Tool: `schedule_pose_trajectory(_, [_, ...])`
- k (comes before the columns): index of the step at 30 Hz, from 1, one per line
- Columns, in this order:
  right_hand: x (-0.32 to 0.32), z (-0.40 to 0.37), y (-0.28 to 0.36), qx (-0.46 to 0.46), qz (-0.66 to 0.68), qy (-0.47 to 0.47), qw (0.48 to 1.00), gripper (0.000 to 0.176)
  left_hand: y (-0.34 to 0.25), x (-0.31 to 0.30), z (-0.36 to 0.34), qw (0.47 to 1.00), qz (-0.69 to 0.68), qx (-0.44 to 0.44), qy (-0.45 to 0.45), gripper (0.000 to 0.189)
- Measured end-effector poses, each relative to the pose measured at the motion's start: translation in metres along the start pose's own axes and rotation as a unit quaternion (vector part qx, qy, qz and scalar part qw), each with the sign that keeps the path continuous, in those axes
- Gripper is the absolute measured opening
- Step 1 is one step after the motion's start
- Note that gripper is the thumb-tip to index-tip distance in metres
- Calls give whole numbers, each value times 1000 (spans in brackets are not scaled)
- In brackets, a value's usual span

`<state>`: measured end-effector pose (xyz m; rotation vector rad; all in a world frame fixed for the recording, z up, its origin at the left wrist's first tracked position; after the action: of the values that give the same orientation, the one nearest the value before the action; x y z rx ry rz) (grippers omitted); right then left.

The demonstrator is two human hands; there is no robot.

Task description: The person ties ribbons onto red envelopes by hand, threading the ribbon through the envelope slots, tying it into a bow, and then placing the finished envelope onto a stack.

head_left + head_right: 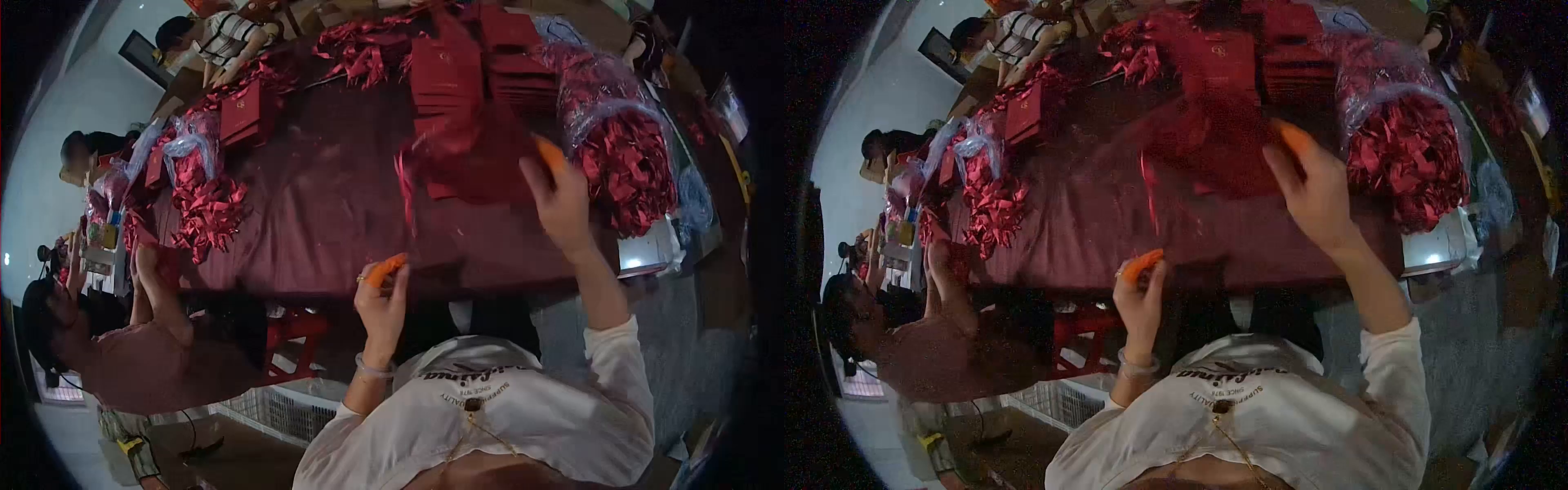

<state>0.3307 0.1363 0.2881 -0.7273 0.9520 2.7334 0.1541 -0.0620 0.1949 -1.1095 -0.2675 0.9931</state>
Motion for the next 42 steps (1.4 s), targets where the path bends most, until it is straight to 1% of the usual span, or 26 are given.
schedule_pose_trajectory(1, [6, 30, -8, 42, 58, -52, 996, 31, 0, 11, 6, 1000, 1, 26, 4, 16])
schedule_pose_trajectory(2, [19, 58, -33, 78, 84, -34, 993, 37, 1, 23, 11, 998, -38, -18, 35, 18])
schedule_pose_trajectory(3, [38, 84, -62, 116, 110, -16, 987, 43, -4, 38, 19, 998, -8, 6, 69, 19])
schedule_pose_trajectory(4, [52, 109, -83, 138, 62, -42, 988, 48, -8, 51, 28, 994, 23, 28, 103, 19])
schedule_pose_trajectory(5, [66, 126, -102, 163, 13, -68, 984, 53, -14, 59, 35, 988, 42, 34, 148, 28])
schedule_pose_trajectory(8, [92, 138, -154, 151, -159, -33, 975, 51, -3, 74, 51, 980, 91, 58, 165, 40])
schedule_pose_trajectory(10, [97, 108, -145, 31, -91, -66, 993, 47, 9, 74, 61, 979, 100, 45, 171, 43])
schedule_pose_trajectory(12, [98, 73, -122, 102, -91, 75, 988, 45, 25, 80, 73, 976, 90, -9, 197, 48])
schedule_pose_trajectory(14, [102, 38, -117, 118, -175, 130, 969, 49, 29, 89, 86, 982, 117, 21, 145, 53])
schedule_pose_trajectory(16, [109, 21, -118, 158, -193, 158, 955, 56, 47, 110, 109, 984, 118, 40, 127, 61])
schedule_pose_trajectory(17, [114, 16, -121, 183, -195, 212, 940, 58, 50, 118, 118, 986, 116, 45, 114, 63])
schedule_pose_trajectory(18, [117, 8, -124, 206, -194, 265, 922, 61, 60, 129, 127, 982, 104, 1, 157, 63])
schedule_pose_trajectory(19, [114, 2, -118, 163, -171, 257, 937, 63, 69, 136, 129, 975, 91, -42, 199, 64])
schedule_pose_trajectory(20, [111, -4, -118, 169, -172, 258, 935, 63, 65, 139, 125, 971, 70, -31, 225, 67])
schedule_pose_trajectory(23, [95, -29, -100, 170, -178, 271, 931, 64, 33, 123, 93, 970, 53, -44, 233, 69])
schedule_pose_trajectory(24, [86, -37, -89, 179, -177, 274, 928, 64, 14, 114, 79, 966, 73, -19, 248, 71])
schedule_pose_trajectory(26, [71, -55, -64, 127, -248, 260, 925, 63, 1, 102, 51, 963, 96, -4, 252, 72])
schedule_pose_trajectory(27, [65, -66, -57, 119, -234, 241, 934, 62, -6, 99, 40, 961, 116, 19, 250, 73])
schedule_pose_trajectory(29, [55, -84, -41, 122, -251, 257, 925, 61, -13, 92, 21, 957, 140, 11, 255, 75])
schedule_pose_trajectory(30, [51, -89, -32, 137, -225, 267, 927, 61, -10, 89, 14, 953, 160, 34, 255, 75])
schedule_pose_trajectory(32, [49, -104, -33, 117, -241, 219, 938, 56, -1, 86, 7, 953, 180, -13, 245, 76])
schedule_pose_trajectory(33, [42, -106, -31, 106, -255, 180, 944, 54, -2, 82, 5, 957, 176, 4, 232, 75])
schedule_pose_trajectory(35, [22, -108, -38, 121, -230, 108, 959, 44, -5, 77, 7, 964, 163, -22, 210, 73])
schedule_pose_trajectory(37, [-5, -104, -39, 124, -205, 53, 969, 33, 9, 76, 8, 966, 187, -15, 181, 73])
schedule_pose_trajectory(39, [-21, -110, -54, 132, -218, -1, 967, 26, 9, 76, 10, 948, 267, 42, 169, 74])
schedule_pose_trajectory(42, [-62, -107, -82, 152, -299, -100, 937, 21, 10, 80, 6, 955, 249, 50, 154, 74])
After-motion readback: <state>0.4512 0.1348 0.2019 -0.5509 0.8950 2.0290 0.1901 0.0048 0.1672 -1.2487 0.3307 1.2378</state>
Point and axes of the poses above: each hand's wrist, its own z-axis towards the middle knuckle, its own x-axis out of the palm, y = z × x, the point moved 5 cm from there along z, towards the middle knuckle, and after that the axes turned 7 degrees about -z, right-handed, at the moved point
